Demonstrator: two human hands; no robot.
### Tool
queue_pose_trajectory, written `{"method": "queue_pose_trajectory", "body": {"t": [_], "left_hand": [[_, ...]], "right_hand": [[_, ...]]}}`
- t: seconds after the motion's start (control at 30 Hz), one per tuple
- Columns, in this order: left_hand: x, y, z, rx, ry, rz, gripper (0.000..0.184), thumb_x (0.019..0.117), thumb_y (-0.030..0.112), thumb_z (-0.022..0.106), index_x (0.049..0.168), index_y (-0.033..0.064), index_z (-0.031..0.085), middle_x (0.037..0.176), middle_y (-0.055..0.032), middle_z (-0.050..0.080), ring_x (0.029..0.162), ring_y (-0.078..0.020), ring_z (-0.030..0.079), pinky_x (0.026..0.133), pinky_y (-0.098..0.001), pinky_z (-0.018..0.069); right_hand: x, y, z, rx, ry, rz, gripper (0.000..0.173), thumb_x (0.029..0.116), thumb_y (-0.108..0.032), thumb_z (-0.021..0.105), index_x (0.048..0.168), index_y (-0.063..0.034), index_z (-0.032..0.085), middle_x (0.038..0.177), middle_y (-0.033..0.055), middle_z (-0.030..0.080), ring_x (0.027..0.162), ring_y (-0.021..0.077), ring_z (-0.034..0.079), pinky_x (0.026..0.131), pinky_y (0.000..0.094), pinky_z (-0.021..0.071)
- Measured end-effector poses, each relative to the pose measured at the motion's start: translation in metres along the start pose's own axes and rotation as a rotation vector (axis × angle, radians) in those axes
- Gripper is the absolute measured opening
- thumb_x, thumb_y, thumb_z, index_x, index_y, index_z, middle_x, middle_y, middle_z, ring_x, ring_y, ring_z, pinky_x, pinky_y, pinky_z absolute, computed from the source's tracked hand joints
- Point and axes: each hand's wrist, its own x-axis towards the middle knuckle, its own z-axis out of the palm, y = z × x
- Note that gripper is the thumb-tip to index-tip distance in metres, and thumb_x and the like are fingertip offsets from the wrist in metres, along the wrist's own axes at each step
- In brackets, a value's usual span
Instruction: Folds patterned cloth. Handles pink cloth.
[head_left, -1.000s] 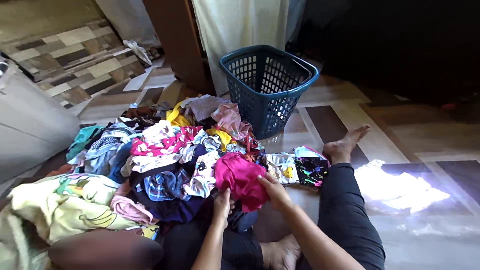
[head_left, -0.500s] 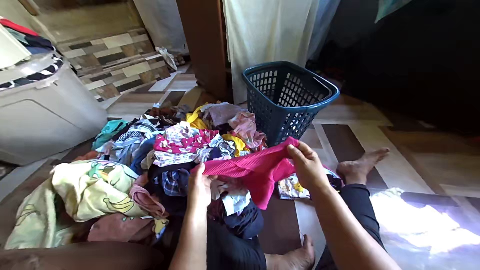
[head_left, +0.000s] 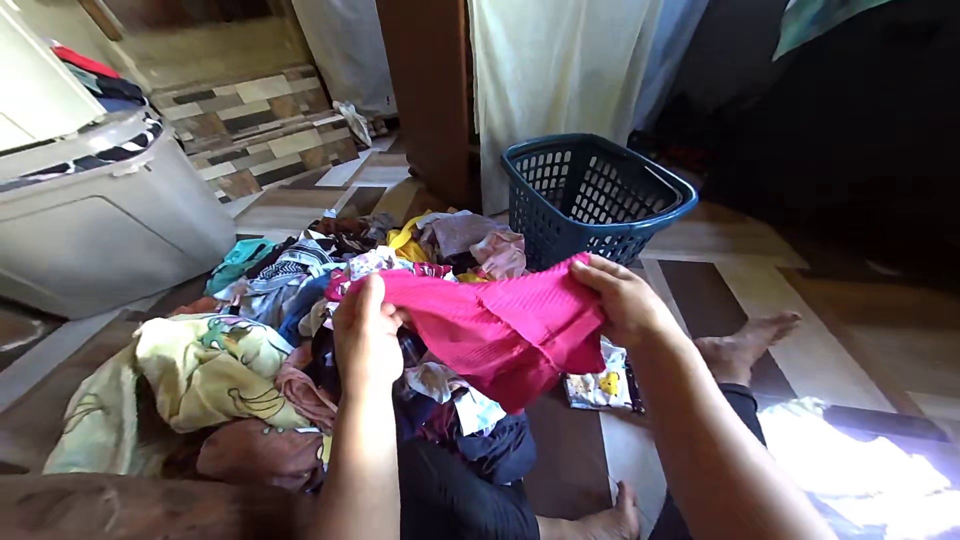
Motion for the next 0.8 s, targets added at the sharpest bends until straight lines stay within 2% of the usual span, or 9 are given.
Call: {"method": "queue_pose_trajectory", "body": {"t": [0.13,0.27,0.33,0.37,0.43,0.5,0.57,0.7,0.8], "left_hand": [[0.037,0.007,0.011,0.071,0.034,-0.154,0.032,0.1103,0.035,0.042,0.122,0.0072,0.054,0.098,-0.0026,0.067,0.083,-0.014,0.069,0.078,-0.0354,0.0601],[0.038,0.02,-0.001,-0.134,0.014,0.126,0.025,0.111,0.029,0.035,0.107,0.0172,0.057,0.091,0.0037,0.07,0.082,-0.0092,0.069,0.077,-0.031,0.0599],[0.024,0.002,-0.019,-0.322,-0.018,0.198,0.04,0.1107,0.036,0.027,0.101,0.0266,0.064,0.089,0.0098,0.071,0.085,-0.0038,0.069,0.077,-0.0264,0.0585],[0.011,-0.012,-0.025,-0.418,0.041,0.13,0.049,0.1105,0.042,0.021,0.097,0.0272,0.066,0.087,0.0097,0.073,0.085,-0.0035,0.07,0.076,-0.0266,0.0598],[-0.024,-0.053,-0.033,-0.482,0.264,-0.205,0.052,0.1095,0.045,0.008,0.108,0.0188,0.053,0.091,0.0017,0.067,0.089,-0.0106,0.067,0.077,-0.036,0.0586],[-0.059,-0.102,-0.046,-0.436,0.378,-0.59,0.051,0.1104,0.039,0.005,0.122,0.0113,0.046,0.1,-0.0062,0.06,0.09,-0.0165,0.062,0.078,-0.0399,0.0552],[-0.082,-0.132,-0.047,-0.338,0.395,-0.825,0.046,0.1121,0.036,0.011,0.123,0.0089,0.048,0.1,-0.009,0.062,0.087,-0.0198,0.062,0.074,-0.0406,0.055],[-0.09,-0.147,-0.033,-0.278,0.325,-0.854,0.042,0.113,0.031,0.016,0.115,0.008,0.051,0.088,-0.0062,0.063,0.077,-0.0154,0.064,0.068,-0.0343,0.0555],[-0.083,-0.139,-0.025,-0.17,0.248,-0.782,0.036,0.1134,0.029,0.022,0.122,0.0083,0.05,0.094,-0.0045,0.062,0.083,-0.0113,0.062,0.072,-0.0314,0.0547]], "right_hand": [[0.037,-0.005,0.017,0.001,0.119,-0.126,0.018,0.1092,-0.02,0.046,0.113,-0.0087,0.059,0.086,-0.0001,0.065,0.076,0.0083,0.065,0.07,0.0296,0.0573],[0.022,-0.021,0.034,0.079,-0.032,-0.421,0.02,0.1095,-0.017,0.04,0.106,-0.0152,0.06,0.092,-0.0056,0.067,0.087,0.005,0.066,0.084,0.0281,0.0576],[0.012,-0.005,0.035,0.092,-0.141,-0.447,0.024,0.1072,-0.017,0.039,0.106,-0.0187,0.064,0.096,-0.0087,0.071,0.09,0.0033,0.068,0.086,0.0278,0.0579],[0.012,0.011,0.034,0.096,-0.147,-0.408,0.026,0.1057,-0.015,0.04,0.105,-0.0175,0.066,0.095,-0.0079,0.072,0.09,0.0039,0.068,0.085,0.0285,0.0581],[0.014,0.053,0.033,-0.026,-0.04,-0.24,0.023,0.1056,-0.011,0.041,0.108,-0.0052,0.063,0.093,0.0021,0.07,0.088,0.0099,0.069,0.083,0.0332,0.0585],[0.014,0.099,0.03,-0.346,0.035,-0.027,0.032,0.1065,-0.014,0.048,0.129,0.0069,0.058,0.116,0.0206,0.067,0.107,0.024,0.067,0.096,0.0422,0.0545],[0.007,0.136,0.031,-0.588,-0.048,0.066,0.051,0.1037,-0.021,0.056,0.144,0.0094,0.047,0.142,0.0315,0.053,0.133,0.0393,0.053,0.112,0.0515,0.0422],[-0.024,0.169,0.053,-0.774,-0.284,-0.068,0.083,0.0857,-0.041,0.079,0.148,0.0038,0.048,0.151,0.0304,0.045,0.141,0.0482,0.041,0.112,0.0694,0.033],[-0.036,0.168,0.075,-0.882,-0.327,-0.208,0.063,0.0852,-0.044,0.078,0.131,-0.0023,0.066,0.147,0.0239,0.053,0.143,0.0444,0.04,0.109,0.0724,0.0307]]}}
